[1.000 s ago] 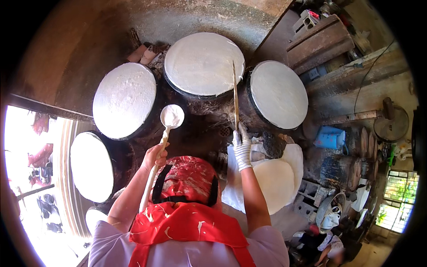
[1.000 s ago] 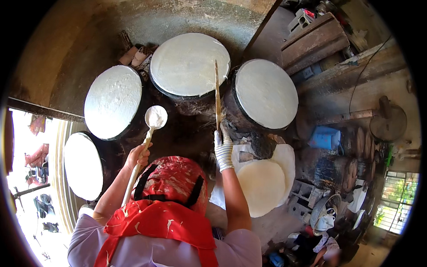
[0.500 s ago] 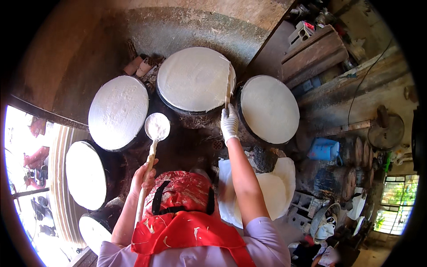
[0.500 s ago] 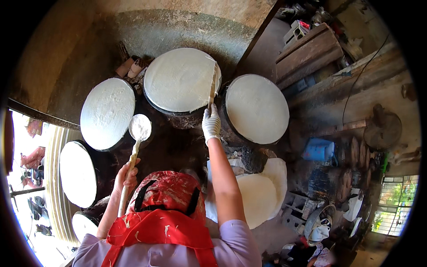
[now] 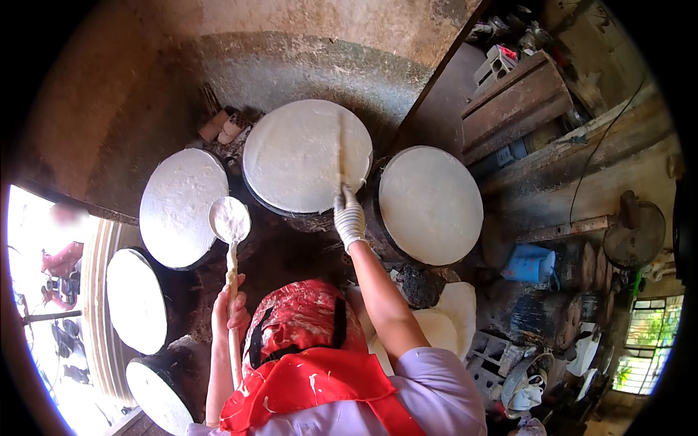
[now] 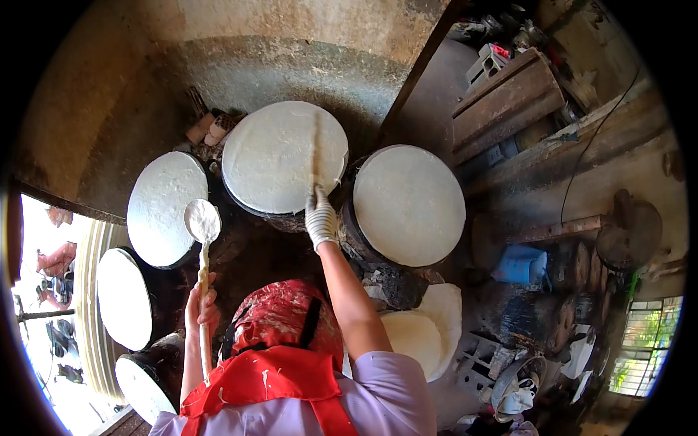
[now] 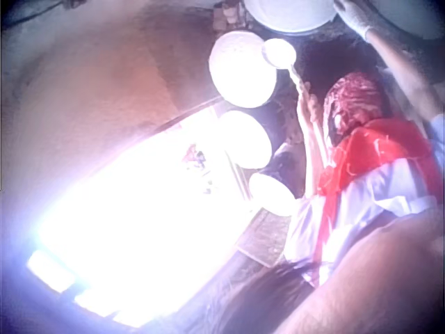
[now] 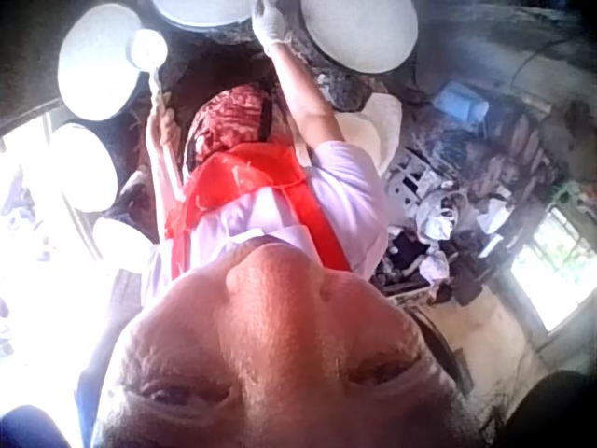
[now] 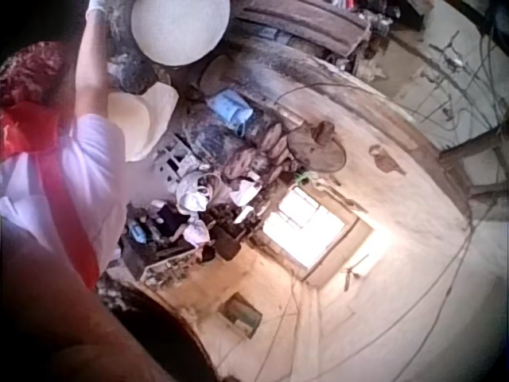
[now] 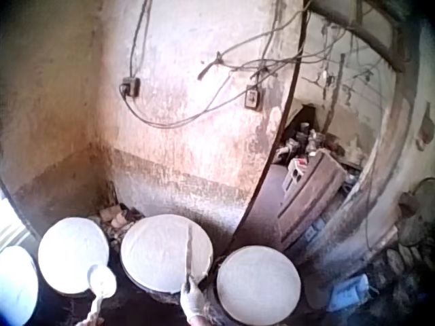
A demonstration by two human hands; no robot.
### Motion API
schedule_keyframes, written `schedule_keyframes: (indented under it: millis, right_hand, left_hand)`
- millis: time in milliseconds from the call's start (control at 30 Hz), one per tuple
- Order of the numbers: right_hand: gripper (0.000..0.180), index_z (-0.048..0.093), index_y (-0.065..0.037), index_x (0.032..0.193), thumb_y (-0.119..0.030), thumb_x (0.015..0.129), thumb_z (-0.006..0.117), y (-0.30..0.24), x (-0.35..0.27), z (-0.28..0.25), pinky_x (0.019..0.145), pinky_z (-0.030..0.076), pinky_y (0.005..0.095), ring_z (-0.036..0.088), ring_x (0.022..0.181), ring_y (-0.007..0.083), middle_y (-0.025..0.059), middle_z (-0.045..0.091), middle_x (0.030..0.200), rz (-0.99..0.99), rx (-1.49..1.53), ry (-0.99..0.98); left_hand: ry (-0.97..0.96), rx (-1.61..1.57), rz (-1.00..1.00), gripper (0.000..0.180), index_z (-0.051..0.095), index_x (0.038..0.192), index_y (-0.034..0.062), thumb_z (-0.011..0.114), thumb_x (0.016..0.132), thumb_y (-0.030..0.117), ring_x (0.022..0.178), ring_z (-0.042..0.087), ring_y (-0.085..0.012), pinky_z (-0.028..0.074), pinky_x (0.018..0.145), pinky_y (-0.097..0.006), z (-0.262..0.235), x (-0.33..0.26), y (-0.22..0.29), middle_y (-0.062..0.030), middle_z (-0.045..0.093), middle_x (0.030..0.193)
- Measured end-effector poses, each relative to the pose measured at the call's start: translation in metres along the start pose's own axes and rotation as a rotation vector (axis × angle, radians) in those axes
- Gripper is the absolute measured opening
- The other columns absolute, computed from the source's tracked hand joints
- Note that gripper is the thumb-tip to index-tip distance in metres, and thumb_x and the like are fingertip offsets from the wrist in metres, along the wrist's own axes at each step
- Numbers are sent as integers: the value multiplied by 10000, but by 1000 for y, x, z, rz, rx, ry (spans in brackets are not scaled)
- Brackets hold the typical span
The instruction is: The person spreads white liquid batter onto heated circular plates using a ladle and a flat wooden stick, then peels off the cooked thin sheets and stacks them.
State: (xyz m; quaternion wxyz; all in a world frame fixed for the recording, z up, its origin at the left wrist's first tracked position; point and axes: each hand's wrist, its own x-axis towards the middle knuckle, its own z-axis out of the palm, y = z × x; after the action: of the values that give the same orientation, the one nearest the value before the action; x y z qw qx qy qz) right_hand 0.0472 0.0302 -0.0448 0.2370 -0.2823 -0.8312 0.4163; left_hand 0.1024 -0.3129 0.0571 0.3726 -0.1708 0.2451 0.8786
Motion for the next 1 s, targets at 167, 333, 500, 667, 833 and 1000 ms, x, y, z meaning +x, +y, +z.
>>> schedule_keyframes:
  millis: [167,333,500,667,833,1000]
  right_hand:
    - [345,525,-17,1202,-179,898,523,10,22,4,827,464,327,602,911,273,190,613,1085,-27,200,-15]
    - [316,557,-11,1153,-191,895,534,58,17,27,819,470,330,604,905,276,183,630,1030,-215,146,-214]
    - [351,535,-8,1181,-206,891,529,31,28,-5,852,458,356,592,984,345,211,616,1063,-21,197,-150]
    - [367,540,7,1174,-210,879,549,26,32,-12,874,451,342,594,992,323,218,613,1065,27,174,-214]
    - [364,539,12,1179,-200,883,553,40,15,-15,866,455,321,594,999,246,174,603,1139,-138,258,-317]
    - [386,538,-14,1187,-234,870,568,16,5,-5,901,437,334,574,1045,321,191,601,1117,-103,146,-357]
  left_hand:
    - [-26,-16,-12,429,363,1312,55,412,950,280,326,326,-47,286,303,-177,15,12,-4,-9,441,643]
    - [-84,-14,-66,437,346,1318,47,409,951,275,332,333,-50,294,318,-177,33,32,-14,-13,441,657]
    - [-91,16,-52,427,356,1306,44,408,953,280,339,335,-48,294,317,-179,37,23,-12,-14,443,667]
    - [-68,-24,-71,429,353,1308,42,404,955,282,340,332,-46,297,317,-179,31,22,-10,-14,441,665]
    - [-92,-31,-92,431,340,1316,39,394,960,275,341,340,-58,315,320,-181,19,23,2,-19,435,664]
    - [-79,-11,-138,422,347,1312,42,389,959,272,336,342,-61,318,317,-187,8,19,17,-19,437,658]
